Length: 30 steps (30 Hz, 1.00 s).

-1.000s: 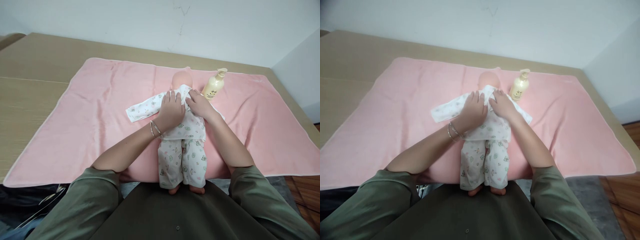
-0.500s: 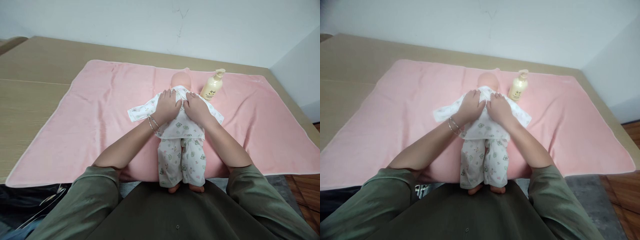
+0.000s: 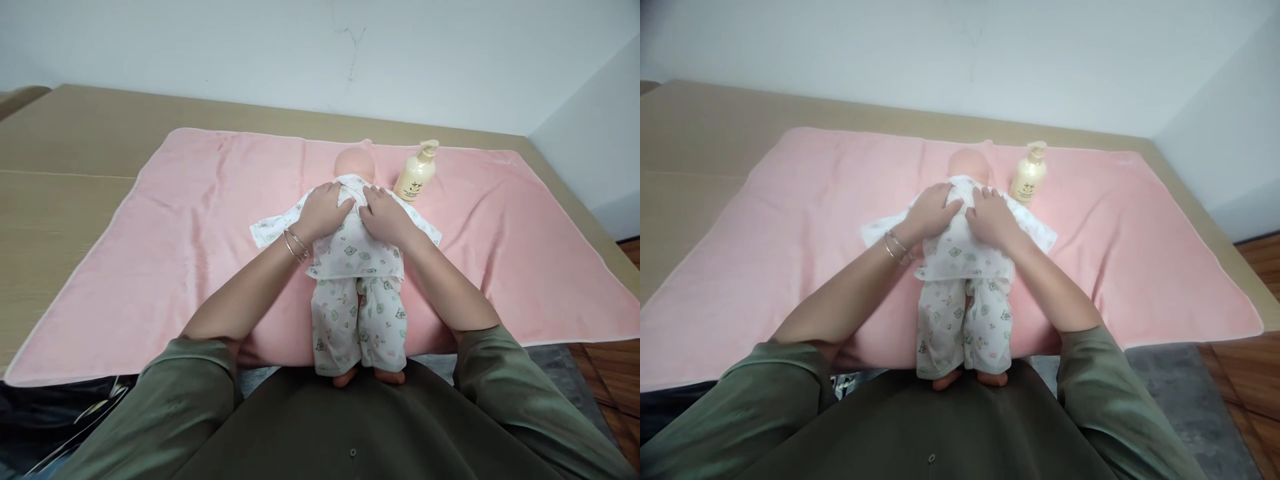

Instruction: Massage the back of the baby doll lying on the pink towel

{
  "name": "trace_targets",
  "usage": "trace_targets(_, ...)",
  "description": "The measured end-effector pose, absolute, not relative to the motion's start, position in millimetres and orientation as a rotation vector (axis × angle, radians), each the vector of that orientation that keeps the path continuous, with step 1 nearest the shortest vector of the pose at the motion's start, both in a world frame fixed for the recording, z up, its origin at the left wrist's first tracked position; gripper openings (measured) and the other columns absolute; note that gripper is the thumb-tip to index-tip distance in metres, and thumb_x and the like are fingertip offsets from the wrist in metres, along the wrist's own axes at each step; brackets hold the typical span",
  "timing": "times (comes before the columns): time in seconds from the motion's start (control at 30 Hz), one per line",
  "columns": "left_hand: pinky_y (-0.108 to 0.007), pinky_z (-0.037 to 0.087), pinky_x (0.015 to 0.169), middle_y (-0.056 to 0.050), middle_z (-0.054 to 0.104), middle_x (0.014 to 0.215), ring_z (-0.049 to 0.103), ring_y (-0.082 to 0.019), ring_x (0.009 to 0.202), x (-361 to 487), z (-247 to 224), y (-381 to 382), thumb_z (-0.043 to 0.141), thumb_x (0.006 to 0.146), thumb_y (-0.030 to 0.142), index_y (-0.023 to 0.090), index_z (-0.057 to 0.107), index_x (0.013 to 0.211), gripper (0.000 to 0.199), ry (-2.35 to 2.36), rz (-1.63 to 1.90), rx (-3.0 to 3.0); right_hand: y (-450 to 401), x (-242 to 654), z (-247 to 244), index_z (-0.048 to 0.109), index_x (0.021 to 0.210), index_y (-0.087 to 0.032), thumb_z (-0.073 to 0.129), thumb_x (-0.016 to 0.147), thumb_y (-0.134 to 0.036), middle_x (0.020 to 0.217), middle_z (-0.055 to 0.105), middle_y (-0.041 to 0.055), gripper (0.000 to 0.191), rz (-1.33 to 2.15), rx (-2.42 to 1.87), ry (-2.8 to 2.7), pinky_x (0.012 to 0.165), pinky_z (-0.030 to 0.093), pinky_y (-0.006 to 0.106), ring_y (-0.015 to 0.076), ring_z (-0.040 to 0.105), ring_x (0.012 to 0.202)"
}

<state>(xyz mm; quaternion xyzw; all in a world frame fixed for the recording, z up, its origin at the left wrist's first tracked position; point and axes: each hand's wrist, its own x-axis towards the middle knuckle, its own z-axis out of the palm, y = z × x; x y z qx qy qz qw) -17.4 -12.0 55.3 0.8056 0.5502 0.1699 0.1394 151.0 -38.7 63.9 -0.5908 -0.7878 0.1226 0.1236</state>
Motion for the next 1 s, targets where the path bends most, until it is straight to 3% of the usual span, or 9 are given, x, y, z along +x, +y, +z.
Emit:
trace_targets(0.1,-0.052,0.050,0.113,-0.022,0.071,0.131,0.065,-0.037,0.125,-16.1,54.5,-13.7,0.039,0.103,0.035,0.009,0.064,0.128,0.044,1.647,0.497,2.298,-44.3,150.2,73.3,0.059,0.137,-0.007,0.037,0.100,-0.023,0.146,0.063,0.0238,0.046,0.359,-1.717,-2.313,0.118,0.044,0.058,0.0423,0.052,0.142)
trace_targets(0.2,-0.057,0.042,0.121,-0.030,0.060,0.148,0.056,-0.042,0.141,-7.7,42.4,-28.0,0.038,0.105,0.035,0.002,0.055,0.142,0.052,1.737,0.592,2.377,-35.3,156.5,71.1,0.063,0.130,-0.015,0.040,0.101,-0.025,0.135,0.070,0.0191,0.039,0.401,-1.699,-2.280,0.111,0.050,0.056,0.0394,0.060,0.131)
trace_targets(0.33,-0.066,0.035,0.124,-0.034,0.048,0.160,0.042,-0.048,0.154,-0.5,24.1,-39.8,0.038,0.105,0.035,-0.002,0.045,0.151,0.058,1.665,0.710,2.485,-15.8,165.7,54.9,0.060,0.140,-0.011,0.040,0.105,-0.036,0.149,0.063,0.0208,0.047,0.402,-1.666,-2.195,0.120,0.043,0.056,0.0385,0.055,0.140)
trace_targets(0.5,-0.063,0.043,0.120,-0.027,0.063,0.142,0.055,-0.044,0.141,-10.4,25.1,-20.0,0.047,0.100,0.032,0.007,0.059,0.134,0.044,1.603,0.724,2.444,-19.5,158.3,49.8,0.045,0.158,-0.003,0.037,0.106,-0.038,0.165,0.048,0.0239,0.063,0.329,-1.755,-2.190,0.129,0.030,0.062,0.0424,0.042,0.154)
trace_targets(0.67,-0.055,0.053,0.108,-0.018,0.073,0.114,0.067,-0.037,0.117,-17.5,29.7,-3.0,0.047,0.098,0.034,0.012,0.066,0.115,0.034,1.558,0.695,2.406,-40.7,145.3,61.8,0.038,0.162,0.004,0.036,0.104,-0.028,0.167,0.043,0.0277,0.066,0.359,-1.826,-2.254,0.131,0.030,0.060,0.0441,0.036,0.159)
trace_targets(0.9,-0.057,0.047,0.114,-0.024,0.070,0.129,0.064,-0.039,0.126,-10.5,14.3,-2.5,0.042,0.101,0.035,0.004,0.061,0.135,0.050,1.664,0.771,2.406,-28.8,149.8,53.3,0.040,0.163,-0.003,0.037,0.103,-0.030,0.170,0.040,0.0226,0.065,0.345,-1.779,-2.211,0.132,0.026,0.065,0.0417,0.032,0.161)
trace_targets(1.0,-0.057,0.046,0.115,-0.021,0.071,0.131,0.063,-0.038,0.128,-12.0,8.8,0.6,0.042,0.102,0.038,0.008,0.061,0.138,0.050,1.621,0.844,2.395,-23.1,149.6,48.7,0.040,0.163,-0.003,0.037,0.103,-0.031,0.170,0.040,0.0226,0.066,0.288,-1.808,-2.197,0.132,0.022,0.066,0.0413,0.032,0.161)
